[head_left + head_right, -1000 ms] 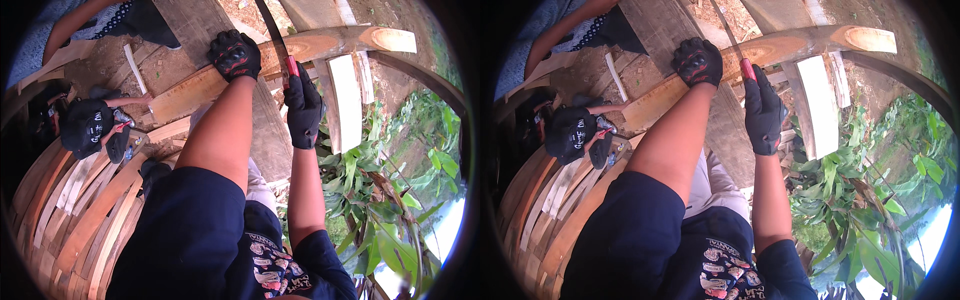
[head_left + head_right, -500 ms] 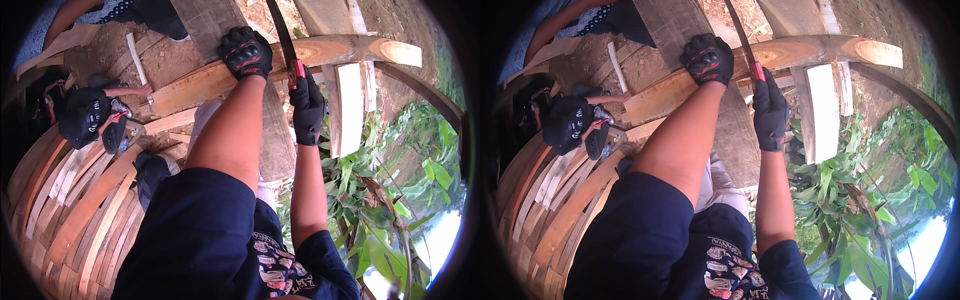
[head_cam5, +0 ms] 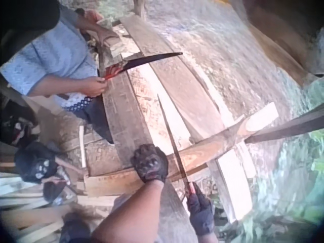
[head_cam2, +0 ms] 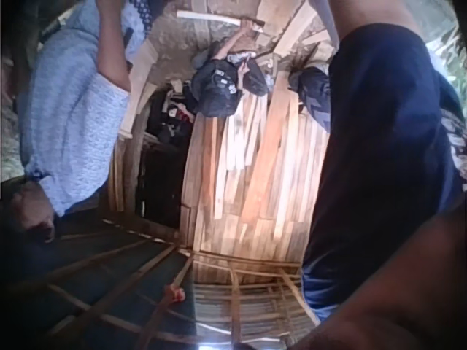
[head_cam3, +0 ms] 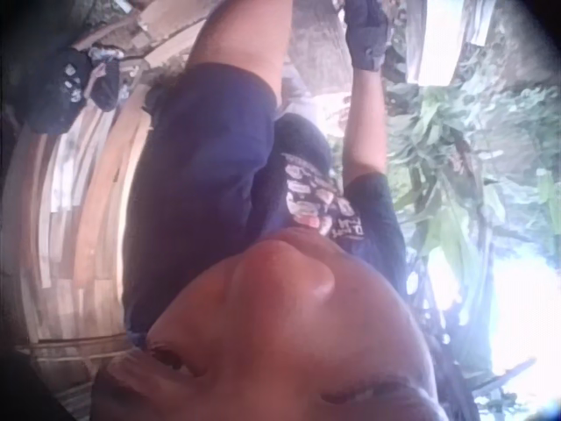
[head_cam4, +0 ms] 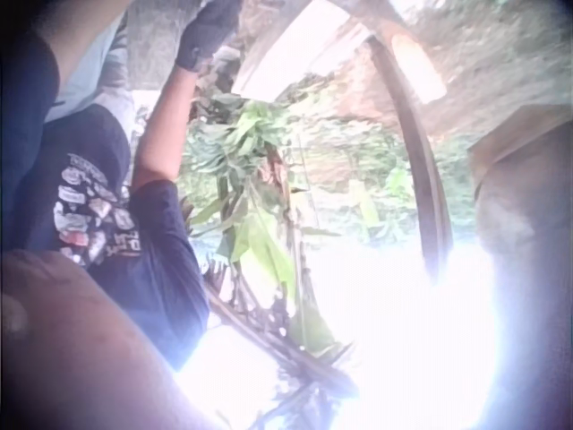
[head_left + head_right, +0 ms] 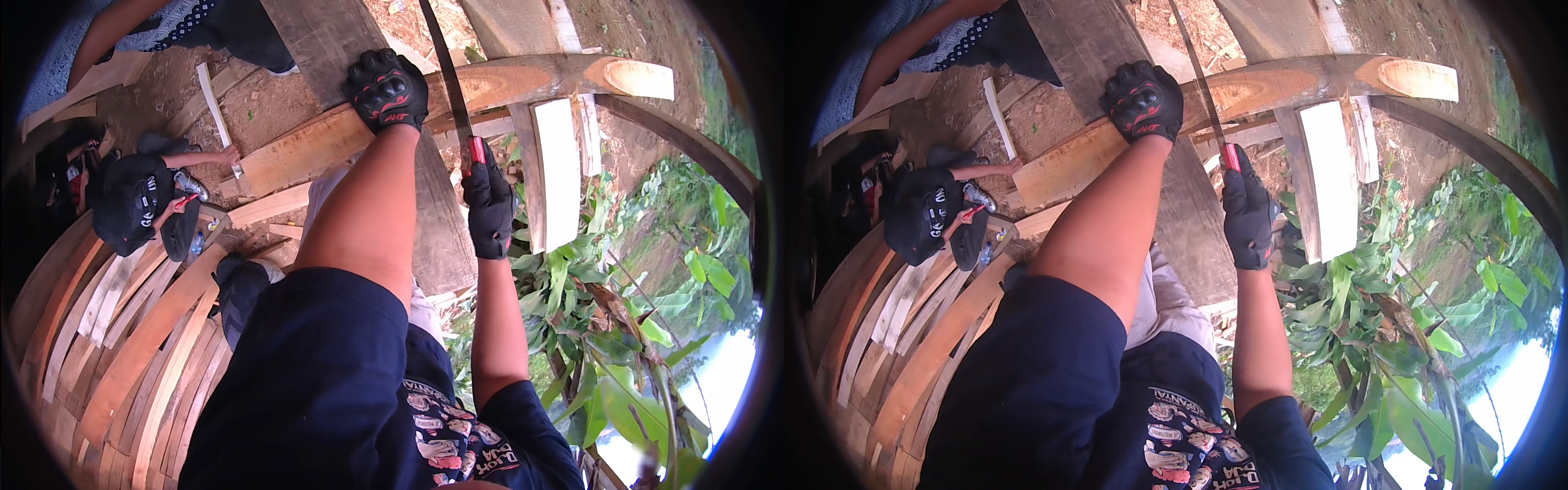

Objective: The person uses a hand saw to cut a wooden plank placed on a wooden frame. They hold the plank with one hand and saw with the other, producing sawdust as the cut progresses. Other people are present nearby, but the focus remains on the sawing action.

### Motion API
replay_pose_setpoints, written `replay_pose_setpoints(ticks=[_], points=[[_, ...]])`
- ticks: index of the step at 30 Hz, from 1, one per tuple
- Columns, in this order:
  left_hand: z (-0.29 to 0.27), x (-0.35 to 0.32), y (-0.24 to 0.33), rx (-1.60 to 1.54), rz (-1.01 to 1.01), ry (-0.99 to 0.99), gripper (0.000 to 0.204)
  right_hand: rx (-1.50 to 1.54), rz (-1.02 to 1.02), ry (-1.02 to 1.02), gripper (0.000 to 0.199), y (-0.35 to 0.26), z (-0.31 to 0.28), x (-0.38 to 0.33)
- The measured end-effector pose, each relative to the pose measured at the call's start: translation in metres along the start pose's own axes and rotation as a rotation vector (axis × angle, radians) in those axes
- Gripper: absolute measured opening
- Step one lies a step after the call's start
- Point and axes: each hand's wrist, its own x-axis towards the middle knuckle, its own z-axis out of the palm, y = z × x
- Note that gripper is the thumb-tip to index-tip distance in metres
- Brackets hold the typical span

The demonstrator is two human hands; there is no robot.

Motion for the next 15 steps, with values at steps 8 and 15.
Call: replay_pose_setpoints(ticks=[8, 15], points=[[0.000, -0.001, 0.003, 0.017, 0.002, -0.040, 0.032, -0.229, -0.307, 0.127, 0.043, 0.047, -0.019, -0.042], [-0.009, -0.002, 0.001, 0.062, 0.012, -0.050, 0.035, -0.262, 0.016, -0.008, 0.046, 0.061, -0.086, -0.165]])
